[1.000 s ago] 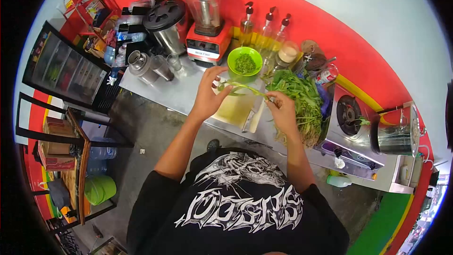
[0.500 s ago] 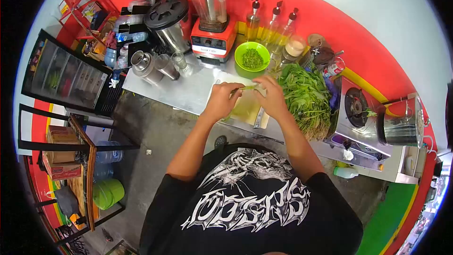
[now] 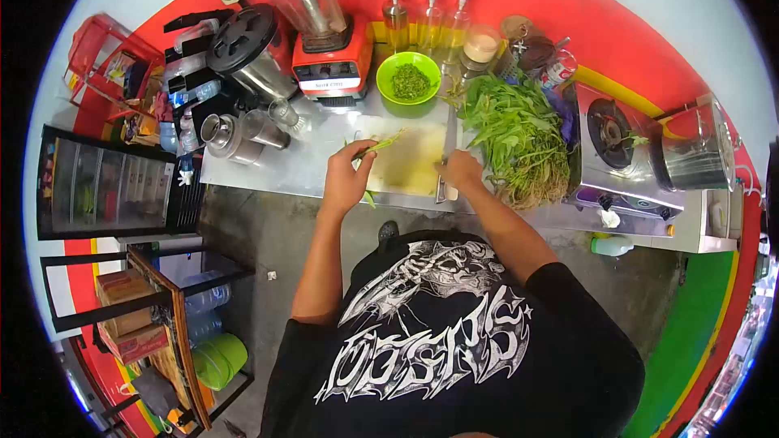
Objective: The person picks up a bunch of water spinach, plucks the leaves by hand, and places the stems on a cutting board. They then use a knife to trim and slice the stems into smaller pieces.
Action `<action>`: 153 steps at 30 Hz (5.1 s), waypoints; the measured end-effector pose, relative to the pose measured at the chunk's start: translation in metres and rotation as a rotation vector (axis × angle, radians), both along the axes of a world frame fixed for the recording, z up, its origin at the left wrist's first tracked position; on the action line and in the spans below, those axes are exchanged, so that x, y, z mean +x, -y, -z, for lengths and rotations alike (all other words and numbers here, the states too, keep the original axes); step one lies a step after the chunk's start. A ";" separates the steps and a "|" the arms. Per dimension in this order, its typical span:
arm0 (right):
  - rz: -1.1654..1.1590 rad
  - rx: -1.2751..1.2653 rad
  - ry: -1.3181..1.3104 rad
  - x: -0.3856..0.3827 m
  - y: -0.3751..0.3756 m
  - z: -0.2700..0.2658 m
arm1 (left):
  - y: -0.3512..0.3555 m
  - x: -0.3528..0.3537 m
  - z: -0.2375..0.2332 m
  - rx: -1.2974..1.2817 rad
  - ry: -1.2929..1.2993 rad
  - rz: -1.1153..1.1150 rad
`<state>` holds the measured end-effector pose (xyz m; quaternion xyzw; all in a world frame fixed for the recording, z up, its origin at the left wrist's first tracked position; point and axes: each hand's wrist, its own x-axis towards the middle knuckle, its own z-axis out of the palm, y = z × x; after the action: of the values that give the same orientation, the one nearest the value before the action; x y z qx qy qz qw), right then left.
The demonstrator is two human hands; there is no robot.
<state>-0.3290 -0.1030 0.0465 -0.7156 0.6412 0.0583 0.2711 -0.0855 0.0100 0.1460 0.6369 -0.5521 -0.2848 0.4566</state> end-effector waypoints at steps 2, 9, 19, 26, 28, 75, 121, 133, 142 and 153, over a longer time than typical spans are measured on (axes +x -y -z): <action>-0.031 0.032 0.002 0.001 0.001 -0.002 | 0.003 0.001 0.000 0.033 -0.001 0.005; 0.021 -0.093 0.133 -0.023 0.005 0.045 | 0.012 0.004 0.006 0.032 -0.091 0.016; 0.197 -0.193 0.898 -0.051 -0.020 -0.044 | 0.025 -0.008 0.001 0.081 -0.222 0.084; 0.089 -0.174 1.119 -0.028 -0.034 -0.113 | 0.043 -0.023 -0.009 0.051 -0.236 0.122; 0.021 -0.220 1.069 -0.021 -0.041 -0.135 | 0.046 -0.028 -0.011 0.045 -0.254 0.099; 0.331 0.062 1.316 0.068 -0.027 -0.098 | 0.082 -0.001 0.025 0.179 -0.390 0.255; 0.410 0.150 0.844 -0.003 0.152 0.010 | 0.099 -0.019 0.053 0.190 -0.077 -0.073; 0.487 0.175 0.956 -0.051 0.124 -0.011 | 0.089 -0.022 0.027 0.172 -0.292 -0.187; 0.518 0.151 0.920 -0.086 0.071 -0.039 | 0.085 0.025 0.019 0.243 -0.896 -0.056; 0.475 0.199 0.943 -0.034 -0.006 -0.058 | 0.030 0.072 0.080 0.269 -1.085 -0.159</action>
<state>-0.3634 -0.0968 0.1049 -0.4701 0.5854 -0.2719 0.6020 -0.0132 -0.0197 0.0661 0.4915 -0.1472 -0.6040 0.6098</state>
